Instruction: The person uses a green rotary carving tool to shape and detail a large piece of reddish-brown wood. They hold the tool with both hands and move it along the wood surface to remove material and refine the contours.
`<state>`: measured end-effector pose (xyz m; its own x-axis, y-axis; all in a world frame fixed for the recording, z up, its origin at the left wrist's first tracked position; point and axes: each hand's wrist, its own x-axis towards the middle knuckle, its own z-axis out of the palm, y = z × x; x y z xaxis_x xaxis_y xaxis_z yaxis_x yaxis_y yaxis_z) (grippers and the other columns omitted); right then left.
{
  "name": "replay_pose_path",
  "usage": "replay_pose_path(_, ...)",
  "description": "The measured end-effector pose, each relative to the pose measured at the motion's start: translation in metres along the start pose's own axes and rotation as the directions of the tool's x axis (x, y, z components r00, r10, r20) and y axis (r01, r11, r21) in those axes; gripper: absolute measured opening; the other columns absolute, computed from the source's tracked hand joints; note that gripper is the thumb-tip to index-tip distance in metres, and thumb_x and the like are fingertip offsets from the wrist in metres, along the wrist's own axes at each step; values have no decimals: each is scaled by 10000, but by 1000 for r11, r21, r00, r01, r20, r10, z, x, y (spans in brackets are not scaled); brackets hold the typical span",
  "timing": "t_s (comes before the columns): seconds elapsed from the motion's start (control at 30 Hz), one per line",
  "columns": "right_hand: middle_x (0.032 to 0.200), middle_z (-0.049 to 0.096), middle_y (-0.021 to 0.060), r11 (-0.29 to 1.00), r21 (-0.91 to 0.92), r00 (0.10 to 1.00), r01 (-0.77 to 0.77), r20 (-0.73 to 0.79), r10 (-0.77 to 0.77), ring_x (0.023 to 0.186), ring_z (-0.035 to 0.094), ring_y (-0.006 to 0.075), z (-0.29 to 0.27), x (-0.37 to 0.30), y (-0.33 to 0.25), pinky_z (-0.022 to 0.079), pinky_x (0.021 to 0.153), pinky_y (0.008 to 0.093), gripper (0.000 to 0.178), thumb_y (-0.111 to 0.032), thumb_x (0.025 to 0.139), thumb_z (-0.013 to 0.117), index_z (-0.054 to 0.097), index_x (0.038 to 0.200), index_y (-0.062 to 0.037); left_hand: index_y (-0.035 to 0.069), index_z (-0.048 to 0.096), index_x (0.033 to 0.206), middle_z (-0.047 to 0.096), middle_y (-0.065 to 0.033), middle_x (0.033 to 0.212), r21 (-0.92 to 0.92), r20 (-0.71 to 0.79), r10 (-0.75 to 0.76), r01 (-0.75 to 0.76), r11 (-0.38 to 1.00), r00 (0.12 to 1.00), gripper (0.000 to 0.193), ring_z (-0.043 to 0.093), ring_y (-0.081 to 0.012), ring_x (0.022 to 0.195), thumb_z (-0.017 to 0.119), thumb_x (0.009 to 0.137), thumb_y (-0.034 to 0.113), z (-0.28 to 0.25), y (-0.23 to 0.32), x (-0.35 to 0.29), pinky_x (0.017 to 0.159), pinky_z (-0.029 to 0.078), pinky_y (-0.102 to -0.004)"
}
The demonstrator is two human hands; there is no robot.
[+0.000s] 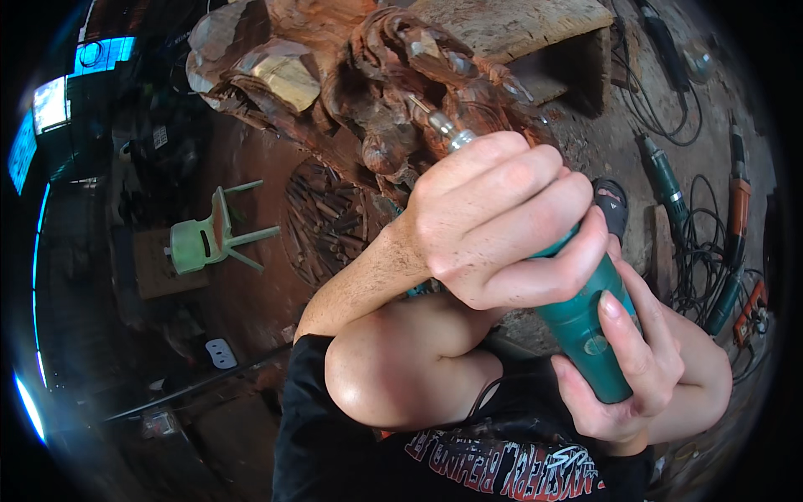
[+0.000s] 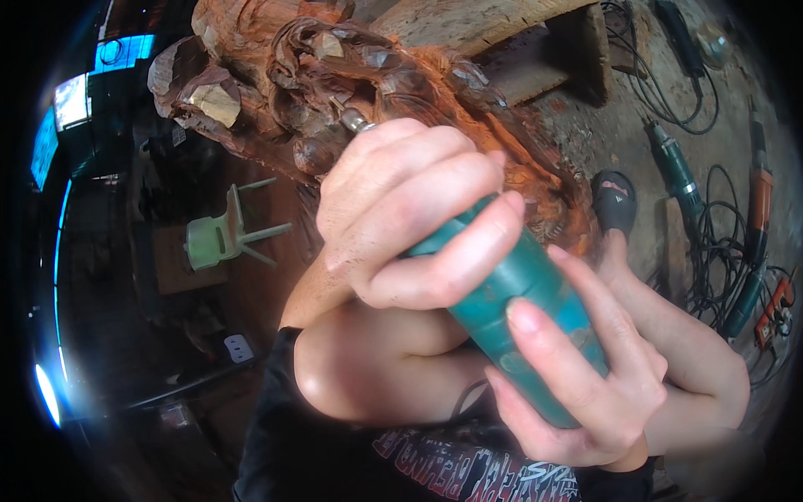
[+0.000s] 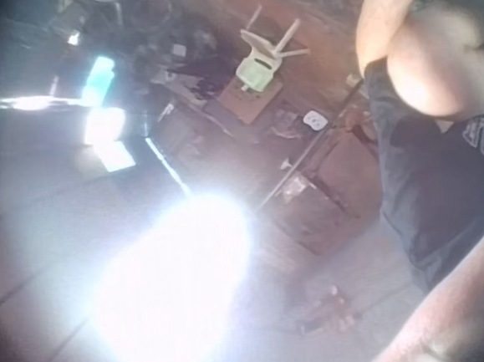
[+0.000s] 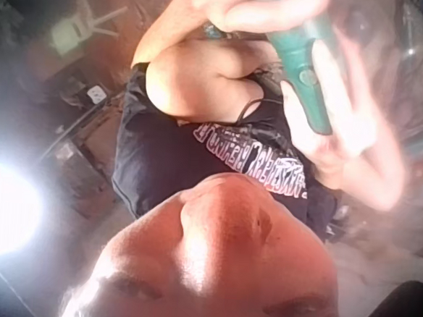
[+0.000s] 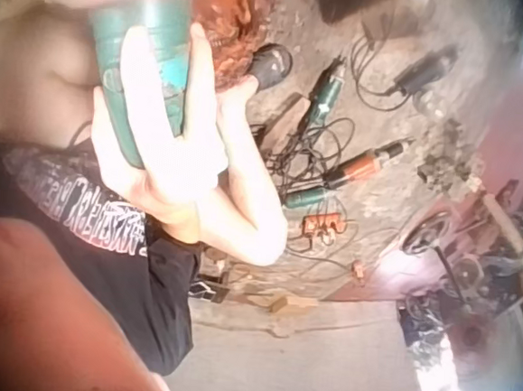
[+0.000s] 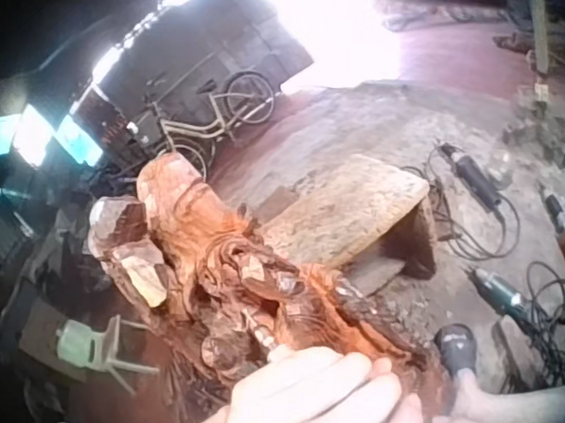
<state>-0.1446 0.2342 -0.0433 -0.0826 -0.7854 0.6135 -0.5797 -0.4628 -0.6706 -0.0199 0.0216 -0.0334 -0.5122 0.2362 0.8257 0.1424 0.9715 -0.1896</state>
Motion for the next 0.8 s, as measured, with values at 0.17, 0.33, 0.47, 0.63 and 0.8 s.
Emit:
replay_pose_path(0.17,1307,629,423,998,26,998,-60,-36,61,1186,676,569,1,2,-4,564,1013,555,724,-74,638,837,680,1345,-57,123,728,1042,710,-73,921,-2,34,-56,56,998,998,390,683,-228,729,879,723,-42,-6,1,2,578,520,-323)
replay_pose_path(0.33,1285,646,413,988,78,990,-132,-45,136,1178,675,582,0,8,-7,550,1033,579,704,-74,610,852,713,1300,-66,117,724,1066,710,-65,927,5,62,-91,91,996,994,427,687,-233,728,887,721,-77,-10,4,1,597,532,-343)
replay_pose_path(0.47,1267,659,404,961,139,969,-240,-27,246,1172,674,593,-5,14,-11,540,1049,598,689,-74,587,864,740,1265,-73,84,719,995,692,-86,902,-6,53,-54,54,999,997,291,671,-238,748,776,710,82,-7,-1,0,604,517,-334)
replay_pose_path(0.63,1217,688,367,912,185,925,-366,-36,378,1092,712,558,-7,24,-17,548,1038,594,570,-100,605,868,792,1169,-72,83,734,1020,706,-92,945,19,68,-141,140,990,988,306,687,-253,784,808,723,64,-11,9,8,638,538,-356)
replay_pose_path(0.8,1195,696,362,926,194,936,-325,-77,345,1007,757,475,-2,24,-8,618,910,496,554,-82,626,864,807,1177,-95,111,745,1045,728,-72,994,62,80,-144,139,988,986,413,715,-265,832,886,697,-61,-8,3,1,687,567,-378)
